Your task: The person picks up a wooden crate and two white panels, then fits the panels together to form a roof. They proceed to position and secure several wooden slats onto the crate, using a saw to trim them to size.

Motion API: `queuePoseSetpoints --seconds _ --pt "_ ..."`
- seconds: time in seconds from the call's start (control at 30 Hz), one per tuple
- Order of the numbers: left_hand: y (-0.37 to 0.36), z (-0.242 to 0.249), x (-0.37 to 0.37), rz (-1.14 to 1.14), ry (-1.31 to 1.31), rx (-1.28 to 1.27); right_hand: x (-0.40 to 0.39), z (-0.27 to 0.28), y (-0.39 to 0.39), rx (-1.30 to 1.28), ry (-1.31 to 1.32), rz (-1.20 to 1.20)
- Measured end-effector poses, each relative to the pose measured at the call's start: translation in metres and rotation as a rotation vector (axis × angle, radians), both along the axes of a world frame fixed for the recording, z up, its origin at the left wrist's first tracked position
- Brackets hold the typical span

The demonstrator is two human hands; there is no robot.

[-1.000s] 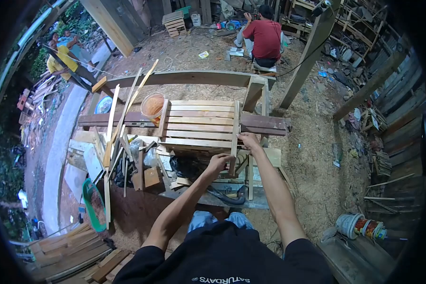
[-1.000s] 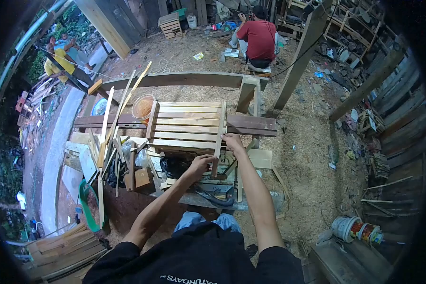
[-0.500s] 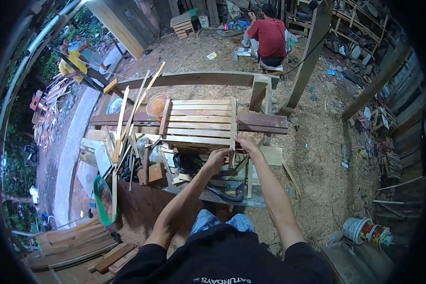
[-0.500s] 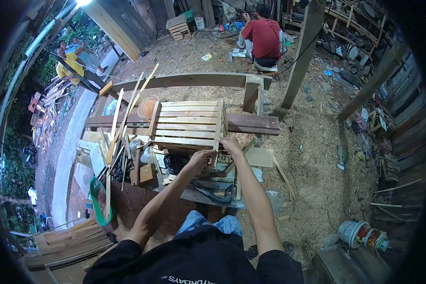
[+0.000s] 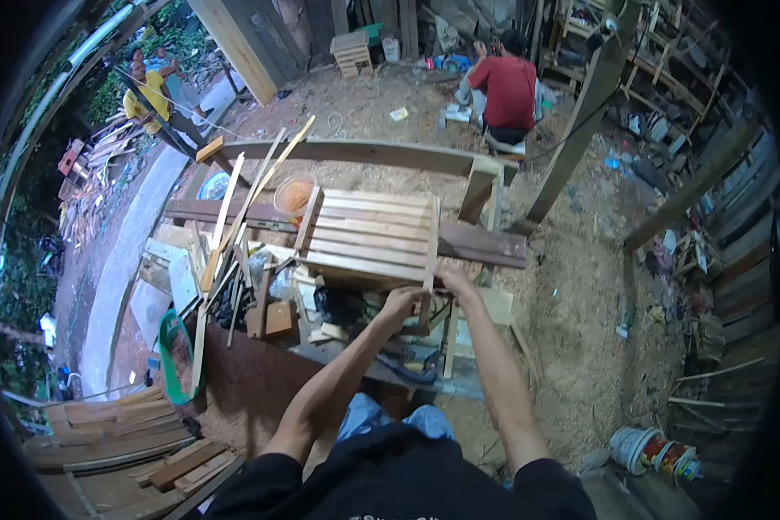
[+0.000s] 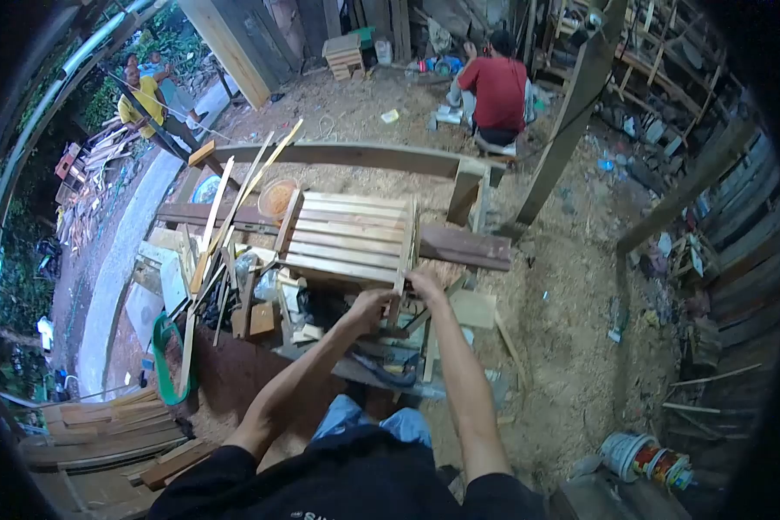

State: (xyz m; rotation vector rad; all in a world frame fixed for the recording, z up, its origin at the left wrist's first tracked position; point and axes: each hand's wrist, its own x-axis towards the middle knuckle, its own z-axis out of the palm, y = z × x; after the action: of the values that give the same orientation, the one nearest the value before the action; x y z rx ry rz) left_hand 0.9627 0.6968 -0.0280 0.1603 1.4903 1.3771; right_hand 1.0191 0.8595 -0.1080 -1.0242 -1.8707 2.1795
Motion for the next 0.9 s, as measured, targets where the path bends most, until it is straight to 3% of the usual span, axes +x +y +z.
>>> queuePoseSetpoints --seconds 0.03,0.1,0.17,0.23,0.3,0.37,0.43,0.53,0.67,0.7,0.73,0.77,0.83,0.9 --pt "-0.003 0.012 -0.002 -0.066 0.025 -0.050 -0.004 -0.016 0.004 0.049 -0.021 0.013" --pt "-0.009 -0.003 0.002 -0.012 0.158 -0.104 0.006 0.032 -0.016 0.227 -0.165 0.078" --pt "-0.039 -0.007 0.009 -0.020 0.244 -0.133 0.004 0.002 -0.033 -0.009 -0.096 -0.041" --pt "-0.091 -0.041 0.014 -0.093 0.206 0.021 0.011 0.001 -0.060 0.080 -0.090 -0.153" --pt "-0.149 -0.023 0.022 -0.258 0.144 -0.202 0.022 -0.022 -0.077 -0.148 0.038 -0.229" --pt "-0.216 -0.066 0.020 -0.343 0.186 -0.183 0.050 -0.046 -0.101 -0.299 0.127 -0.349" --pt "-0.268 -0.070 0.013 -0.438 0.231 -0.163 0.079 -0.050 -0.124 -0.351 0.181 -0.466" --pt "-0.322 -0.104 -0.001 -0.603 0.242 -0.211 0.138 -0.074 -0.174 -0.512 -0.013 -0.539" --pt "-0.337 -0.153 0.009 -0.629 0.341 -0.095 0.192 -0.102 -0.251 -0.471 -0.091 -0.576" --pt "-0.330 -0.163 0.019 -0.674 0.442 -0.050 0.164 -0.044 -0.280 -0.466 -0.142 -0.687" --pt "-0.322 -0.178 0.033 -0.690 0.511 -0.025 0.174 -0.074 -0.293 -0.511 -0.146 -0.621" --pt "-0.314 -0.179 0.048 -0.659 0.517 0.012 0.189 -0.105 -0.311 -0.566 -0.152 -0.562" --pt "-0.304 -0.176 0.069 -0.611 0.505 0.062 0.190 -0.112 -0.342 -0.578 -0.091 -0.531" --pt "-0.303 -0.170 0.077 -0.582 0.483 0.083 0.177 -0.077 -0.354 -0.572 -0.160 -0.496"
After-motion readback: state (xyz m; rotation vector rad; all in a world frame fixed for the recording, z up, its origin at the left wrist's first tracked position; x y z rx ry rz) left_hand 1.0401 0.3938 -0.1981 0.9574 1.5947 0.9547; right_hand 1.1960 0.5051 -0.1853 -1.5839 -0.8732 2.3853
